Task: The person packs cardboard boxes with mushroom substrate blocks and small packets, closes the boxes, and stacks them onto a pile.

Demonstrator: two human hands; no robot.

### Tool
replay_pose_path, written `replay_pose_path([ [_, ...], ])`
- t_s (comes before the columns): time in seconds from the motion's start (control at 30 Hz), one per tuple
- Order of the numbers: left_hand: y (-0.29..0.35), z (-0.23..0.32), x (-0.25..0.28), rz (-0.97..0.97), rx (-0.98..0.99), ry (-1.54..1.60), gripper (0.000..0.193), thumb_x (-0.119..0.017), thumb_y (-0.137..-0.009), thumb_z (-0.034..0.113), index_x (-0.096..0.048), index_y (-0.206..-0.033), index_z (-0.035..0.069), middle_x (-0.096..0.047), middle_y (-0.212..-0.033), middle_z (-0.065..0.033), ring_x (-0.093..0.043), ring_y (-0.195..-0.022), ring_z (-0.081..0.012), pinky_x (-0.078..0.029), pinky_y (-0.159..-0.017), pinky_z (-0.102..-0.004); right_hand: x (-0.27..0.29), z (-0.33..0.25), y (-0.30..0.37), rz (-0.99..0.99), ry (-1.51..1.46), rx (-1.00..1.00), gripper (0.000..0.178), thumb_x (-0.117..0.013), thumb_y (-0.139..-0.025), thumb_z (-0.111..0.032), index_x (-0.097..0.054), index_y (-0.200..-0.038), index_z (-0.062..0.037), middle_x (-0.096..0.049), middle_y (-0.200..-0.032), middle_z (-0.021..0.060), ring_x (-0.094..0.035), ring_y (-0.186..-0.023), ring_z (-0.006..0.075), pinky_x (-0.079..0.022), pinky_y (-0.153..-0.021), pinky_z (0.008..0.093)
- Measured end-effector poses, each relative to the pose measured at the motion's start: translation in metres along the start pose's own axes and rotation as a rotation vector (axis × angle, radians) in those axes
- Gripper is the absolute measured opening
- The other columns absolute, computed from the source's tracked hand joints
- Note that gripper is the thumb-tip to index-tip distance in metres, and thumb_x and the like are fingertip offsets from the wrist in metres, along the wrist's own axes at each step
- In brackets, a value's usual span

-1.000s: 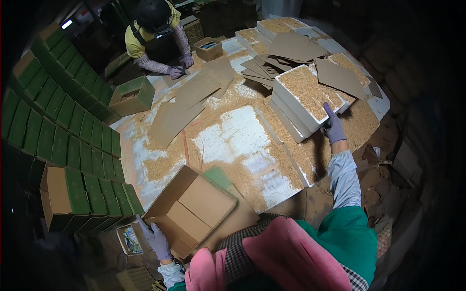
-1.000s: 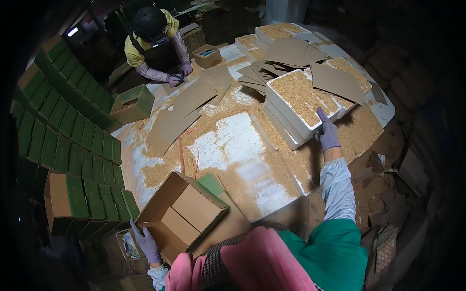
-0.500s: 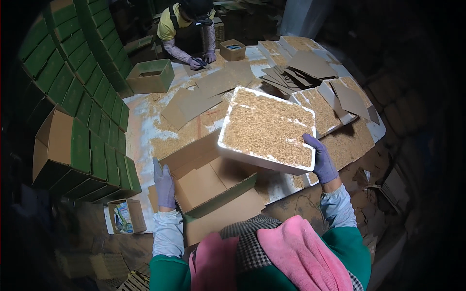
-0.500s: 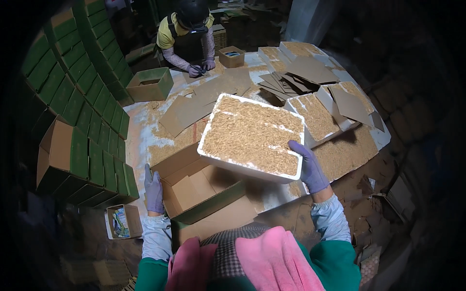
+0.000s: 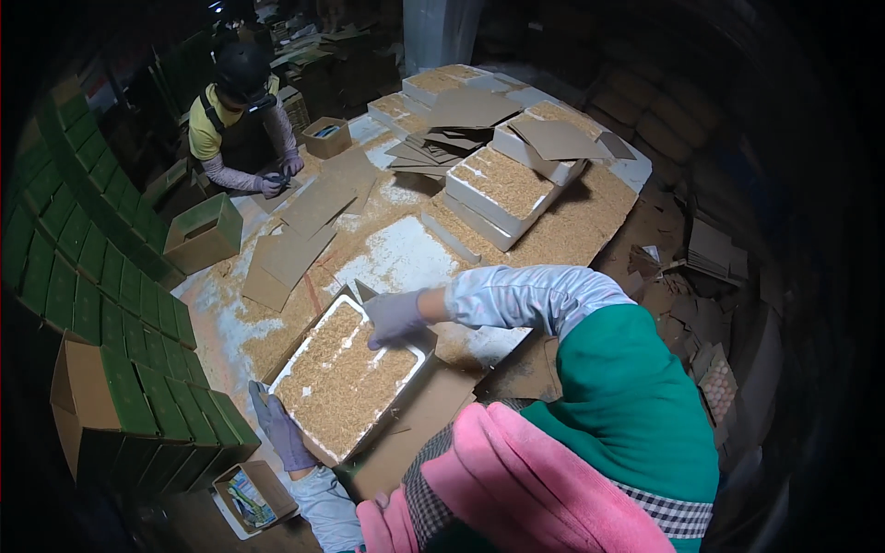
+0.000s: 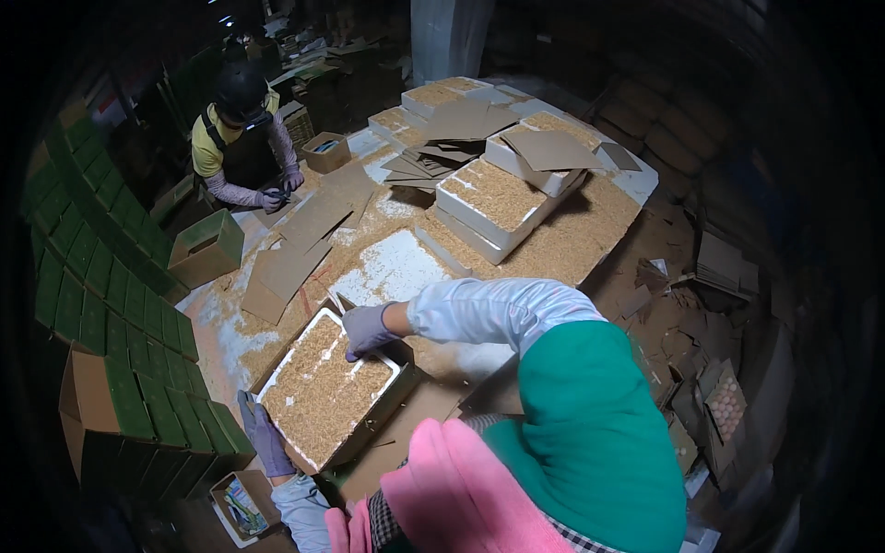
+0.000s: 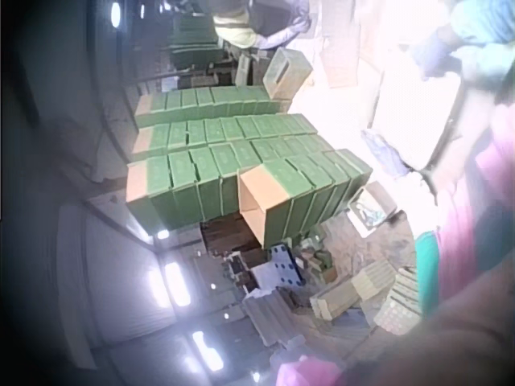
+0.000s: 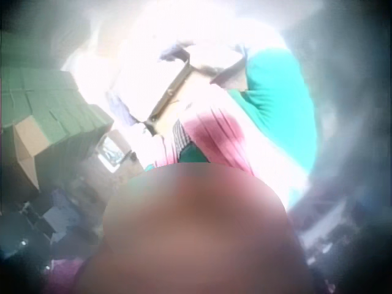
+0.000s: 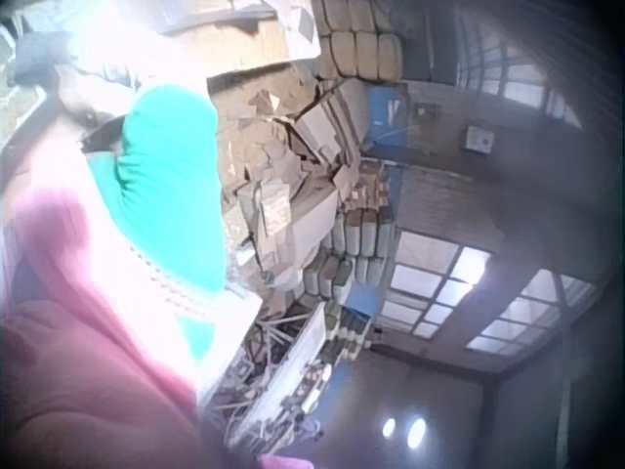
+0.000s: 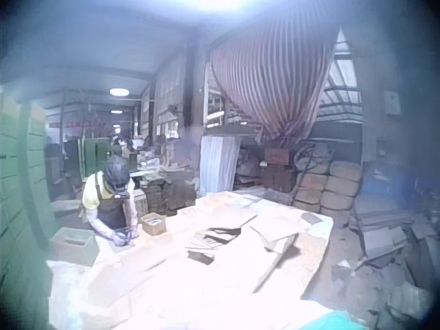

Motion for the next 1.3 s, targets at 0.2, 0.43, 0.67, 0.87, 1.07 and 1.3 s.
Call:
replay_pose_path([
  [0.2, 0.003, 0.021, -0.01, 0.016, -0.015, -0.399, 0.053, -0.042, -0.093, 0.006, -0.03, -0.143, -0.004, -0.033, -0.148, -0.0161, -0.033, -0.135, -0.0258, -0.027, -0.11, -0.0338, -0.039, 0.013, 0.007, 0.291, 0.537, 0.275, 0.048, -0.062, -0.083, -0.024, -0.051, -0.126, -0.0062, -0.058, -0.121, 0.011, -0.057, -0.112, 0.025, -0.05, -0.086, 0.0408],
  [0.43, 0.007, 0.027, -0.013, 0.033, -0.007, -0.518, 0.051, -0.041, -0.092, 0.005, -0.032, -0.142, -0.004, -0.035, -0.147, -0.0161, -0.032, -0.137, -0.0251, -0.022, -0.113, -0.0323, 0.183, 0.344, 0.185, 1.024, 0.849, -0.988, 0.08, -0.065, -0.079, -0.024, -0.024, -0.145, -0.0046, -0.03, -0.146, 0.0228, -0.024, -0.135, 0.0459, -0.019, -0.11, 0.0567],
  [0.67, 0.009, 0.04, -0.027, 0.08, 0.017, -0.484, 0.051, -0.043, -0.092, 0.006, -0.032, -0.141, -0.007, -0.036, -0.147, -0.0177, -0.031, -0.138, -0.025, -0.023, -0.113, -0.0313, 0.207, 0.381, 0.205, 0.933, 0.809, -0.614, 0.049, -0.07, -0.077, -0.026, -0.053, -0.12, -0.0089, -0.061, -0.11, 0.0151, -0.06, -0.101, 0.0321, -0.049, -0.084, 0.0419],
  [0.87, 0.007, 0.031, -0.024, 0.129, -0.012, -0.429, 0.05, -0.046, -0.095, 0.015, -0.035, -0.139, -0.006, -0.041, -0.141, -0.0224, -0.04, -0.13, -0.0312, -0.031, -0.108, -0.0344, 0.21, 0.27, 0.157, 0.975, 0.898, -0.414, 0.038, -0.066, -0.079, -0.016, -0.058, -0.117, -0.015, -0.063, -0.1, 0.0137, -0.063, -0.088, 0.0311, -0.051, -0.073, 0.0407],
  [1.07, 0.029, 0.02, -0.005, 0.189, -0.041, -0.119, 0.04, -0.043, -0.098, 0.015, -0.042, -0.133, -0.005, -0.041, -0.14, -0.0191, -0.041, -0.128, -0.0277, -0.033, -0.106, -0.0335, -0.001, -0.069, 0.026, 0.55, 0.552, 0.628, 0.073, -0.066, -0.067, -0.006, -0.047, -0.136, -0.0194, -0.051, -0.096, 0.01, -0.055, -0.086, 0.0267, -0.049, -0.069, 0.0353],
  [1.3, 0.058, 0.002, 0.22, 0.439, 0.03, -0.726, 0.026, -0.063, -0.082, 0.018, -0.06, -0.104, 0.003, -0.063, -0.099, -0.0128, -0.063, -0.09, -0.025, -0.05, -0.078, -0.0361, -0.105, -0.083, -0.012, -0.045, 0.343, 0.587, 0.073, -0.07, -0.075, -0.03, -0.041, -0.138, -0.0076, -0.05, -0.098, 0.0147, -0.055, -0.087, 0.0303, -0.048, -0.072, 0.0393],
])
Point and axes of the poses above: each hand's wrist, its own y-axis away from the middle knuckle, its own x-axis out of the back of the hand, z = x × y, the point moved 1 cm from there along -y, towards the middle knuckle
